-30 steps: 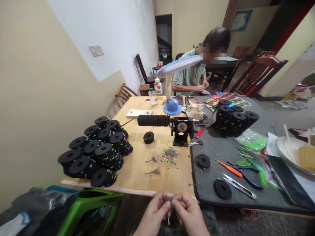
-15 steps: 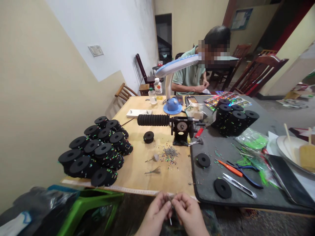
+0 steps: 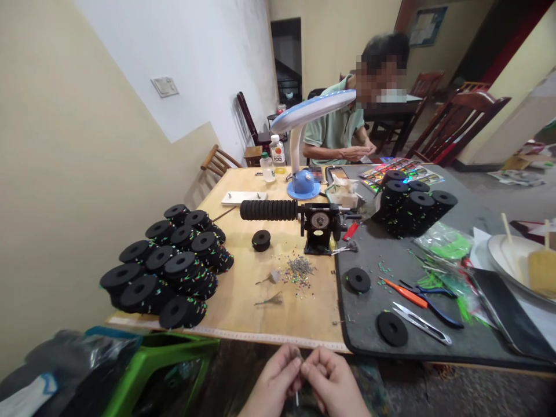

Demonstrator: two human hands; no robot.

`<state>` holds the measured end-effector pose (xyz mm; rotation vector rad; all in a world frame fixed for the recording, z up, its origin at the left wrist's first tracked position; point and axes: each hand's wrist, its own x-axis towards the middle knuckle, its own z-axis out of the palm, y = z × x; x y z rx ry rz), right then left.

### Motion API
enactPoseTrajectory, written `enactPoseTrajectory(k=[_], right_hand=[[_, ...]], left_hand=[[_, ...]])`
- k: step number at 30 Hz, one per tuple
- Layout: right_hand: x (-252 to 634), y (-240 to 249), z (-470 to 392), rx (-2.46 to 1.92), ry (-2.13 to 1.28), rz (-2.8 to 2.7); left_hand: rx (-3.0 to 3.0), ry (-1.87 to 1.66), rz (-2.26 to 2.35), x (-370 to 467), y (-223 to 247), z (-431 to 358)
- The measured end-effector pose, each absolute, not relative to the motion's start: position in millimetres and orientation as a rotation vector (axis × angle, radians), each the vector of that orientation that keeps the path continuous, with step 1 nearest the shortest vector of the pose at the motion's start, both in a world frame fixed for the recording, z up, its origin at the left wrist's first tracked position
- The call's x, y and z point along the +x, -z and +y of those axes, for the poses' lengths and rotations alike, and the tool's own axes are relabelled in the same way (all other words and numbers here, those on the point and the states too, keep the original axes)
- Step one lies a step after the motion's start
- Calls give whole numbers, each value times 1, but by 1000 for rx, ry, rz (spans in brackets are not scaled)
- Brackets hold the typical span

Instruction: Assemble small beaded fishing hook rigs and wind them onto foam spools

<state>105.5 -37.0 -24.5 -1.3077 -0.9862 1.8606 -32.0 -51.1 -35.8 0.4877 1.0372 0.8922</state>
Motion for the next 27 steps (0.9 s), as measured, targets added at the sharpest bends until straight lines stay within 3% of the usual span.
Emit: enactPoseTrajectory(k=[27], right_hand=[[104, 26, -36, -1303, -1861, -1116]], left_hand=[[497, -835, 1026, -34, 37, -48]])
